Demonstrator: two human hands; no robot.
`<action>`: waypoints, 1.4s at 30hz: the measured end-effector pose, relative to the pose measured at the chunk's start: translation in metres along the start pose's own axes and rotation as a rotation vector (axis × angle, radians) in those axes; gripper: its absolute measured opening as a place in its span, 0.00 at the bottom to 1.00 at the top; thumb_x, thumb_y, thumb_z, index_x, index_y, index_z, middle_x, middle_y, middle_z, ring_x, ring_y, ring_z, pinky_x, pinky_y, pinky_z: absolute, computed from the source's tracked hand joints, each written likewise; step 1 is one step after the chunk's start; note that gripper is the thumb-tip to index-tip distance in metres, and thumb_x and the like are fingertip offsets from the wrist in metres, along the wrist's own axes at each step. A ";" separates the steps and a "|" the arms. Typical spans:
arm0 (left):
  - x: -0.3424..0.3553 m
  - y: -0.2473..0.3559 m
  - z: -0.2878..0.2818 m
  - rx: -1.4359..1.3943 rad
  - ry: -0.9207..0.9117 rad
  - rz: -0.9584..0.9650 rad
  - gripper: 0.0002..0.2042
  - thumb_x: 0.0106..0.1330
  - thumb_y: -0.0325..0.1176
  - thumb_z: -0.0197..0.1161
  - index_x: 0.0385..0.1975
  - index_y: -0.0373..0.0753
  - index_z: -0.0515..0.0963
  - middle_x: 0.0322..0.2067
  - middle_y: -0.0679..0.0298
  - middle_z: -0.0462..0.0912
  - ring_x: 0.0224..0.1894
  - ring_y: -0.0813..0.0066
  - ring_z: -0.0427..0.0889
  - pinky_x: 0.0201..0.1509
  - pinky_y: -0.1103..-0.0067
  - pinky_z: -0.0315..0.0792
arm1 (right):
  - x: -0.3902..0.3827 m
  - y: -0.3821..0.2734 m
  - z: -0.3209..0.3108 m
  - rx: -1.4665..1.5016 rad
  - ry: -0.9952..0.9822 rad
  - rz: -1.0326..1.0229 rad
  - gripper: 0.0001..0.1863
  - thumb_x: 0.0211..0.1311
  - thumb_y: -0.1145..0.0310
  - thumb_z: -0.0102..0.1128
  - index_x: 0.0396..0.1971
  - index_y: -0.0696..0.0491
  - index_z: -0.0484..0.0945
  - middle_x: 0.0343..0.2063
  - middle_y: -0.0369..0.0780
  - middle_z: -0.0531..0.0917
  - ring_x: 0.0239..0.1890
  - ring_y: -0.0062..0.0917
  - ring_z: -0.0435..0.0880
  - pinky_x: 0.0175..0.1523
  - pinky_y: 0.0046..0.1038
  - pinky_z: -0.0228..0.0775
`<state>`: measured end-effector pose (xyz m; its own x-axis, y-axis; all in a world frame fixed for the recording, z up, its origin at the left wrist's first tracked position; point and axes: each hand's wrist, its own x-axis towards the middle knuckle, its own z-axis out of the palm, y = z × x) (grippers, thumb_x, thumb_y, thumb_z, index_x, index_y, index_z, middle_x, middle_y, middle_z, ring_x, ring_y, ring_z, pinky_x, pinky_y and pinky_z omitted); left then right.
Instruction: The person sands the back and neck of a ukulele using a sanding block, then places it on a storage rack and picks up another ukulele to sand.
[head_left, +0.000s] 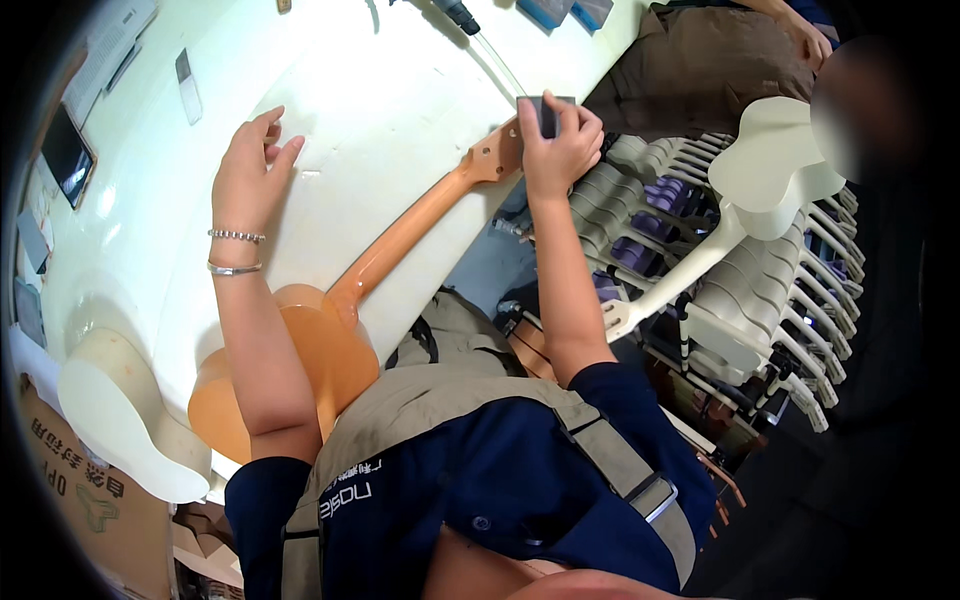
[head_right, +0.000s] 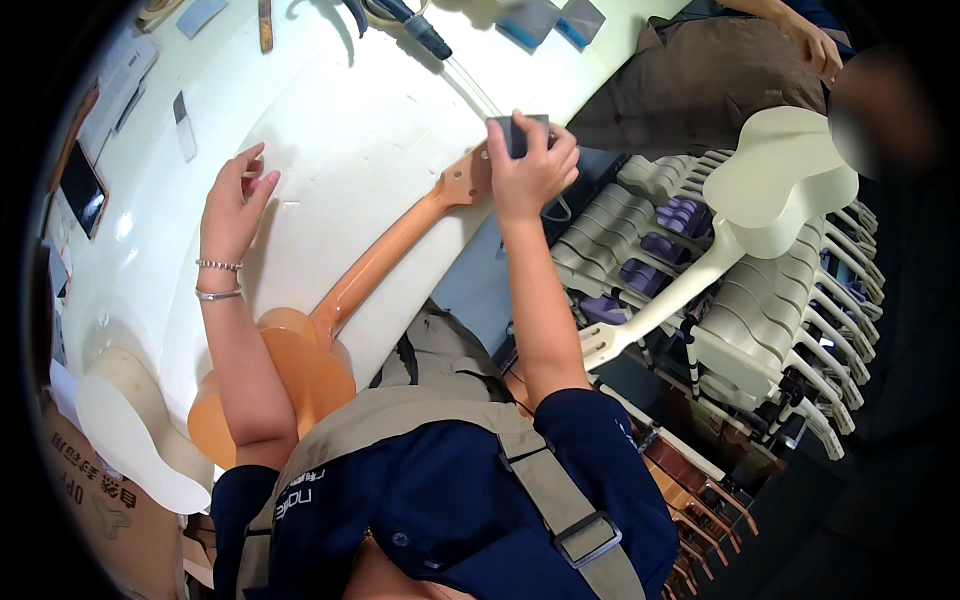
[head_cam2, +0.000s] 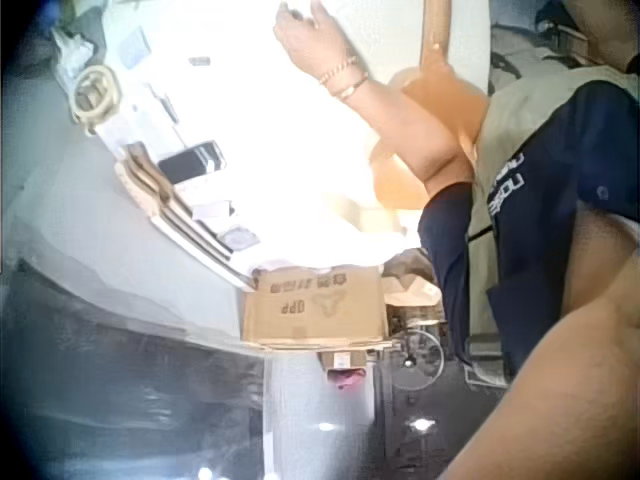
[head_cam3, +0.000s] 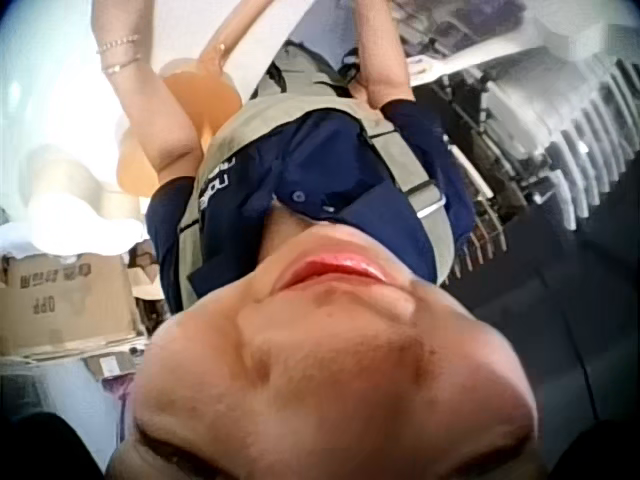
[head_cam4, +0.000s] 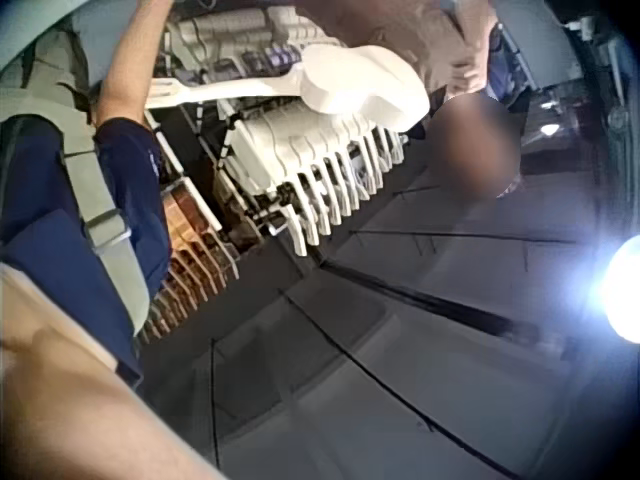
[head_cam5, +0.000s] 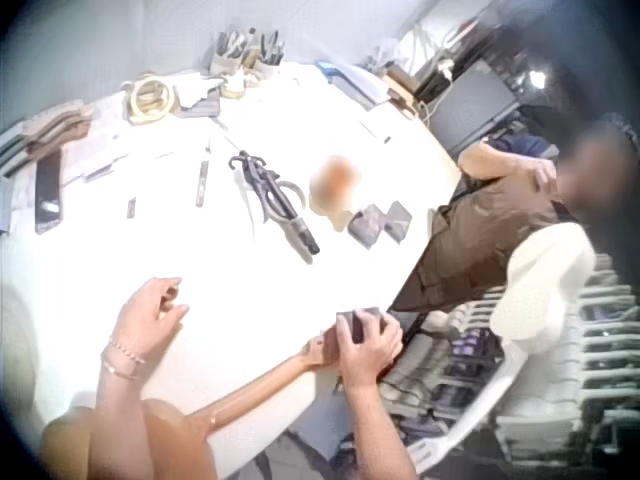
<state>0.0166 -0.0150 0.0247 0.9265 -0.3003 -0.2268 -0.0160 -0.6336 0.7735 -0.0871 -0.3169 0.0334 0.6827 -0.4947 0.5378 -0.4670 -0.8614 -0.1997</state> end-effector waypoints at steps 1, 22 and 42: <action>0.002 -0.003 0.001 0.004 0.001 0.018 0.20 0.61 0.35 0.61 0.53 0.38 0.72 0.39 0.59 0.77 0.36 0.74 0.75 0.44 0.79 0.72 | -0.001 0.002 0.001 -0.006 0.018 0.004 0.16 0.46 0.51 0.68 0.33 0.42 0.81 0.38 0.38 0.70 0.44 0.35 0.69 0.48 0.37 0.57; 0.002 -0.004 -0.002 0.037 -0.013 -0.009 0.20 0.61 0.36 0.62 0.53 0.38 0.72 0.41 0.60 0.76 0.37 0.75 0.75 0.45 0.80 0.71 | -0.008 0.004 0.001 0.100 0.013 0.135 0.17 0.47 0.52 0.67 0.32 0.46 0.79 0.38 0.37 0.70 0.45 0.33 0.68 0.49 0.37 0.57; -0.002 -0.011 -0.001 0.049 0.015 0.022 0.20 0.61 0.36 0.62 0.52 0.38 0.72 0.40 0.59 0.76 0.37 0.74 0.75 0.45 0.79 0.71 | -0.060 -0.004 -0.011 0.118 -0.087 -0.017 0.16 0.41 0.49 0.71 0.33 0.36 0.82 0.38 0.35 0.70 0.45 0.32 0.69 0.49 0.36 0.56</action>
<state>0.0151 -0.0066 0.0177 0.9311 -0.3043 -0.2012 -0.0543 -0.6610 0.7484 -0.1321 -0.2822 0.0105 0.7388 -0.4832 0.4698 -0.3887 -0.8750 -0.2887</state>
